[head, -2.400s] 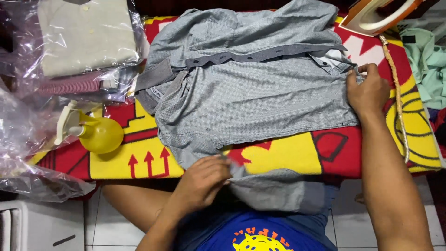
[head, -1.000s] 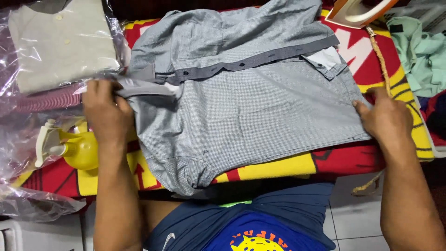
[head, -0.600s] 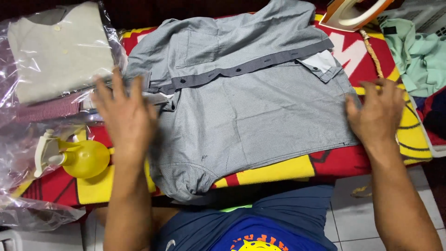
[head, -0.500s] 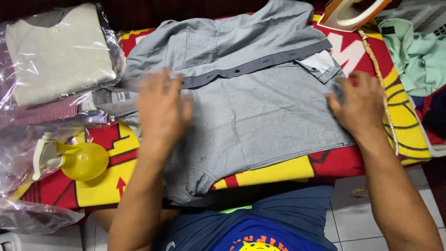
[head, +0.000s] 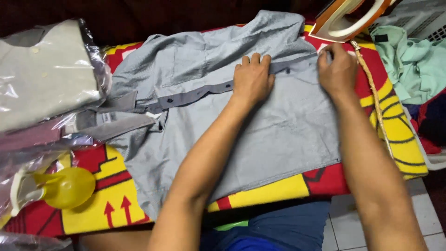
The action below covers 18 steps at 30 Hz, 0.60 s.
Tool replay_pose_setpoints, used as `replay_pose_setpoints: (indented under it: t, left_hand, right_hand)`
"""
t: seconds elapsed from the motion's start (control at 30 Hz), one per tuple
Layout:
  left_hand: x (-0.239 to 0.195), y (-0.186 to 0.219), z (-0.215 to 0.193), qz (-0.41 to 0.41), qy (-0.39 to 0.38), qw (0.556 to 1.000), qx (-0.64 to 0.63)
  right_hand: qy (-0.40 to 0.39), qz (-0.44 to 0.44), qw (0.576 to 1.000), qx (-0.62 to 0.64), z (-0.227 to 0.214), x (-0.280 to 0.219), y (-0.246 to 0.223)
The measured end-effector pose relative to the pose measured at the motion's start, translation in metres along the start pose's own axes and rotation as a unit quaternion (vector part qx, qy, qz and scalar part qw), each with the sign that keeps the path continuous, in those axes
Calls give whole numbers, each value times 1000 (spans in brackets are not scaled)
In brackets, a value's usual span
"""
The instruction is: Ironing a grey button-down shirt on a flat surface using a steam iron.
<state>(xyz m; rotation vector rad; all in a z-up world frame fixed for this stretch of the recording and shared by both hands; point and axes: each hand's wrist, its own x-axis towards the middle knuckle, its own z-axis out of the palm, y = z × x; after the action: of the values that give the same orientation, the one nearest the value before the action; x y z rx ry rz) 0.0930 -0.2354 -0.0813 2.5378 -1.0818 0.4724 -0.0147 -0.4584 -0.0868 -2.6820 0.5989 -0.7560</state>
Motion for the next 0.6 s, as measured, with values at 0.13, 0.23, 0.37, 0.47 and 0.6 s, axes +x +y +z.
replay_pose_setpoints:
  t: [0.13,0.23,0.37,0.47,0.6]
  left_hand:
    - [1,-12,10,-7,32,999,-31]
    - [3,-15,-10,-63,64,987,-133]
    - [6,-22,-11,-138,92,960,-224]
    - [8,-20,-12,-169,77,955,-232]
    - [8,-18,-15,-175,59,954,-235]
  right_hand:
    - [107,-88,990,19,30,-15,25]
    - [99,-60,993,12,8,-19,17]
    - [-33,39,998,38,9,-21,24]
    - [-120,98,986,66,-22,-13,-13]
    - [-182,159,966,88,-34,-11,-26]
